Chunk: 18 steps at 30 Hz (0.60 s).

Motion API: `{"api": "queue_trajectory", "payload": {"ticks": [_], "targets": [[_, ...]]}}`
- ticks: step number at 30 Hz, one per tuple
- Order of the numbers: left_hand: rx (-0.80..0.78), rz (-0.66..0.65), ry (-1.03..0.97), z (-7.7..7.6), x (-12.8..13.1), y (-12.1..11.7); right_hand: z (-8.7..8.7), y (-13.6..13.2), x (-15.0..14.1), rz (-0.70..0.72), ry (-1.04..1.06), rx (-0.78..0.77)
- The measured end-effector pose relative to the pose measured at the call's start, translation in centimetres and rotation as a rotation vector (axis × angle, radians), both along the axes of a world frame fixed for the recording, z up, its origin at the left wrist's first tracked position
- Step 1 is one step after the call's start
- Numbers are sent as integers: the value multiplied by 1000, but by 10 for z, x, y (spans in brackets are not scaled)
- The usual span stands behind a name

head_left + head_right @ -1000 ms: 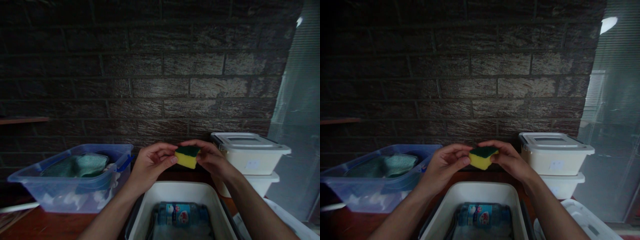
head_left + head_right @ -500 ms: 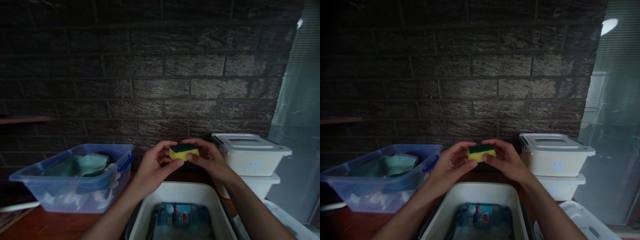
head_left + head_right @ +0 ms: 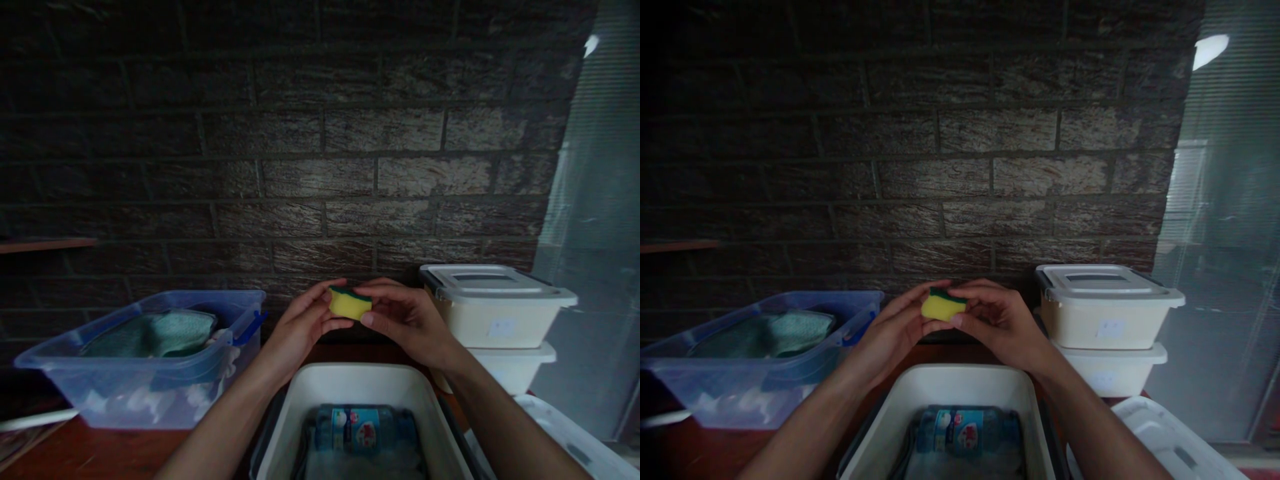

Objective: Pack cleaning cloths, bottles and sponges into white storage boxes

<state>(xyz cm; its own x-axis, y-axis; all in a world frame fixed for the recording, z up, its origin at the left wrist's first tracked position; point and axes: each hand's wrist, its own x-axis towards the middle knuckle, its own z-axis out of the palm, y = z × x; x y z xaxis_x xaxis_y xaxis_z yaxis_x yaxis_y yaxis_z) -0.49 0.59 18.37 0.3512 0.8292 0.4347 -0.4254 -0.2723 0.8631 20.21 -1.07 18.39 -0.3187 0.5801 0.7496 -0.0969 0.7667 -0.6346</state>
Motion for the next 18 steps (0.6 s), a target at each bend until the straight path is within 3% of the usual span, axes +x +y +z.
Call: {"api": "queue_trajectory", "payload": {"ticks": [10, 18], "targets": [[117, 151, 40, 2, -6, 9, -4, 6, 0, -83, 24, 20], [261, 162, 76, 8, -9, 0, -5, 6, 5, -31, 28, -166]]}}
